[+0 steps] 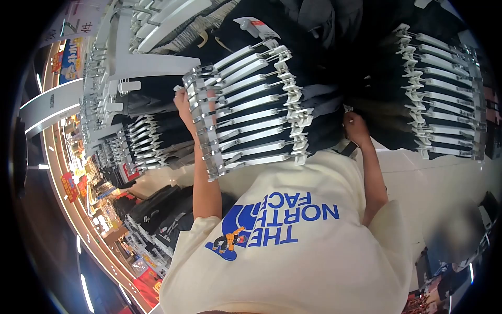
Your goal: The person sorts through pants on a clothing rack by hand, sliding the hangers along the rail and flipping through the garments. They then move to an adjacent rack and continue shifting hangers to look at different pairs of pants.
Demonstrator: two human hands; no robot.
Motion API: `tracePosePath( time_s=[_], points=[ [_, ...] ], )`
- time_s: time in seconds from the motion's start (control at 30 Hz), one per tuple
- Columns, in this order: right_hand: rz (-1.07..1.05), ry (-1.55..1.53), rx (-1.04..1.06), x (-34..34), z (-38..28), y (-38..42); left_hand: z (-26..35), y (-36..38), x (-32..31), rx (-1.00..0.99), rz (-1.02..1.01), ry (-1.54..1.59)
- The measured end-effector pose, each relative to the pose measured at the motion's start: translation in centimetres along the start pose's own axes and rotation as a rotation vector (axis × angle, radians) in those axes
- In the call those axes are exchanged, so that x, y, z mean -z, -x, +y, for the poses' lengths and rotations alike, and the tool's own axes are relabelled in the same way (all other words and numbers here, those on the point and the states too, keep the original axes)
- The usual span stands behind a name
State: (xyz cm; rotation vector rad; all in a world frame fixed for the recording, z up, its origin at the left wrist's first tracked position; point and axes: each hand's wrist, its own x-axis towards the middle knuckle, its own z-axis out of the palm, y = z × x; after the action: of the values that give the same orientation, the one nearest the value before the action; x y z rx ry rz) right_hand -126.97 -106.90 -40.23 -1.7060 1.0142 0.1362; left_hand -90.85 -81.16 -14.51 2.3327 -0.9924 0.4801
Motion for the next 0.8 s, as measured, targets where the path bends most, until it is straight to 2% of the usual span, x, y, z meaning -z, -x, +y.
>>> tracePosePath(
  time_s=[0.03,0.07,0.1,0.17,0.2,0.27,0.3,0.37,0.4,0.43,0.5,0.53,0.57,0.63,0.67,0.7,0.77,0.8],
  points=[
    [0.036,-0.105,0.069,0.8,-2.1,0.6,0.2,-0.2,0.1,0.018,-0.008,0.147],
    [0.088,-0.187,0.090,1.1,-3.7,1.1,-0.7,0.4,0.0,0.054,-0.076,0.160],
    [0.100,-0.189,0.088,1.4,-5.9,1.9,-0.7,0.3,0.0,-0.004,-0.098,0.219],
    [0.246,-0.415,0.189,2.3,-10.8,3.8,1.6,-0.1,0.8,0.085,-0.154,0.351],
    [0.252,-0.415,0.185,2.7,-13.2,4.8,1.8,0.1,0.7,0.082,-0.158,0.356],
    [0.399,-0.590,0.308,3.1,-18.0,6.5,1.4,0.4,0.8,0.363,-0.223,0.608],
    [0.446,-0.581,0.368,3.3,-19.9,7.2,0.1,0.4,0.4,0.657,-0.273,0.884],
    [0.544,-0.514,0.468,3.2,-25.0,9.3,-0.6,0.8,0.3,-0.096,-0.181,0.234],
    [0.551,-0.432,0.577,3.1,-27.0,9.9,0.1,0.7,1.5,-0.034,-0.292,0.296],
    [0.559,-0.347,0.683,3.0,-28.7,10.4,0.1,0.8,1.8,-0.043,-0.290,0.303],
    [0.492,-0.139,0.804,2.0,-31.5,11.5,0.3,0.8,2.4,-0.183,-0.252,0.312],
    [0.462,-0.056,0.899,1.1,-32.3,11.5,0.5,1.0,3.3,-0.037,-0.378,0.317],
    [0.405,0.011,0.935,-0.2,-32.6,11.3,0.6,0.7,3.5,-0.046,-0.385,0.327],
    [0.387,0.317,0.940,-2.9,-32.8,11.5,0.6,0.1,3.8,-0.335,-0.250,0.201],
    [0.395,0.325,0.938,-4.0,-32.7,11.8,0.6,0.1,4.0,-0.242,-0.311,0.267],
    [0.413,0.329,0.898,-5.0,-32.7,12.1,0.5,-0.2,4.1,-0.244,-0.305,0.274],
    [0.428,0.343,0.867,-5.8,-32.6,12.2,0.5,-0.9,4.2,-0.099,-0.443,0.302],
    [0.425,0.325,0.868,-5.8,-32.4,12.2,0.6,-1.5,4.1,-0.169,-0.400,0.262]
  ],
)
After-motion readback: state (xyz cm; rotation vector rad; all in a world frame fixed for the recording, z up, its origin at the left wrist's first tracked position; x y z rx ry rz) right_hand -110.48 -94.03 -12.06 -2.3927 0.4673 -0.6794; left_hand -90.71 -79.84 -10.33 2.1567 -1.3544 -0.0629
